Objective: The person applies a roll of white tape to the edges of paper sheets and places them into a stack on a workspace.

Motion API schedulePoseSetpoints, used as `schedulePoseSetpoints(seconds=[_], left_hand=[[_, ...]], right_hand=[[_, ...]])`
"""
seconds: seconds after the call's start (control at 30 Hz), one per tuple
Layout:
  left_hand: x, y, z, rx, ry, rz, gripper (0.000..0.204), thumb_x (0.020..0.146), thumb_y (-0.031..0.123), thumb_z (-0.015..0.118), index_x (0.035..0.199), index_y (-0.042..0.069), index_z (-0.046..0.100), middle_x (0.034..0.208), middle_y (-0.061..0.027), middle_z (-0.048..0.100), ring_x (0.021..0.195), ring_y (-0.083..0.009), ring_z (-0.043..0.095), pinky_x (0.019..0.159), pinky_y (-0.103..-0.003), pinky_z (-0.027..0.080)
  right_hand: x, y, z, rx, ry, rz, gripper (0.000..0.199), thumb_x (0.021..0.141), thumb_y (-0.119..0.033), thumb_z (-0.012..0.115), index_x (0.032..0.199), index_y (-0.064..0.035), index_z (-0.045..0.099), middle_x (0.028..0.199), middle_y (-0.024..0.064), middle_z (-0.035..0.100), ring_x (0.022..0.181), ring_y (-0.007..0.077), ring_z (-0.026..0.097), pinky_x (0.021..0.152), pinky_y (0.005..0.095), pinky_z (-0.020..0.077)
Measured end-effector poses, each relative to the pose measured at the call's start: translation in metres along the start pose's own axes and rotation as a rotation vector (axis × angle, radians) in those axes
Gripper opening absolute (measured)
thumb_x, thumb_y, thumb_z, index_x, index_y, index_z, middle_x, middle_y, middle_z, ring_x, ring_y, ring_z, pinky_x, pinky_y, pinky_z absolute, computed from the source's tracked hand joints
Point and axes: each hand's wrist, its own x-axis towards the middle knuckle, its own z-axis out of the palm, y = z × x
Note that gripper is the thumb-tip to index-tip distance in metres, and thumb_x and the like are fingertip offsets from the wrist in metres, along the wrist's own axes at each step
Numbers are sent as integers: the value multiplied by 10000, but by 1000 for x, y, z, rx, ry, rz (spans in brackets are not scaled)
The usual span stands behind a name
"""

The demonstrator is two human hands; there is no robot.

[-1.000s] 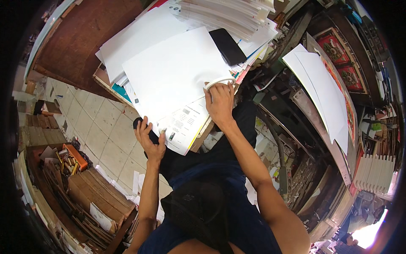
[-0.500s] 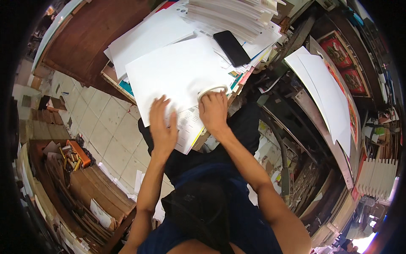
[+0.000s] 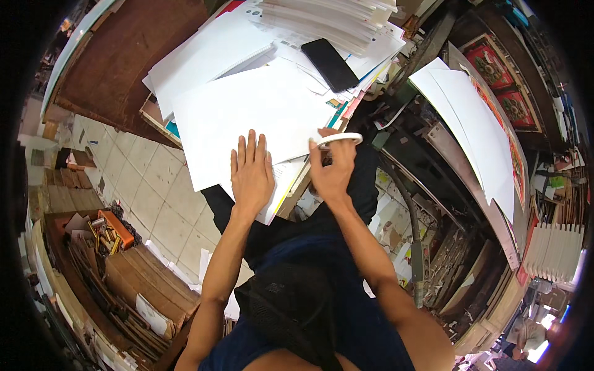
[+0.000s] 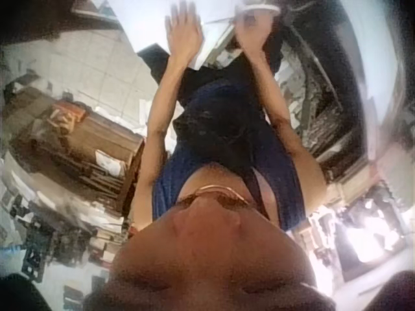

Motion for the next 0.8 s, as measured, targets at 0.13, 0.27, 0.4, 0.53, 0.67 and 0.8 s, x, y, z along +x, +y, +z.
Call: schedulePoseSetpoints(seconds=[0.13,0.27,0.4,0.53,0.67,0.8], left_hand=[[0,1,-1,16,-3,-10,482,1063,243,394,1496,37,439,1610,-175,330,1501,-378,266,1214,-530,206],[0,0,-1,7,-4,-18,477,1063,241,395,1492,38,443,1608,-172,334,1500,-375,269,1214,-524,210],[1,2,-2,6,-5,-18,476,1062,239,399,1492,39,444,1607,-172,337,1500,-375,270,1214,-523,211],[0,1,0,-6,-4,-6,482,1054,230,399,1486,22,446,1606,-184,327,1506,-372,249,1217,-527,191],[0,0,0,-3,-8,-11,484,1054,229,398,1489,22,442,1610,-181,321,1506,-370,249,1220,-521,186],[0,0,1,6,-9,-4,485,1054,230,397,1491,22,440,1610,-180,321,1506,-371,250,1222,-519,183]], right_hand=[[10,12,-10,-40,55,-35,241,844,-57,723,1080,-13,699,1057,126,665,970,299,581,891,408,440],[8,25,-9,-75,52,-70,231,847,-54,719,1075,-20,703,1013,119,657,959,293,580,879,402,436],[1,40,-4,-99,37,-47,216,844,-57,724,1056,-21,705,962,123,640,948,308,583,873,409,429],[0,45,-2,-138,33,-105,179,844,-58,721,1017,-19,698,955,129,636,942,322,586,893,423,420],[-1,46,-2,-173,30,-104,174,867,-68,708,1037,-30,712,953,140,671,928,322,622,883,411,449],[-3,49,-1,-206,19,-108,192,872,-80,710,1059,-36,717,947,130,672,933,306,621,909,411,430]])
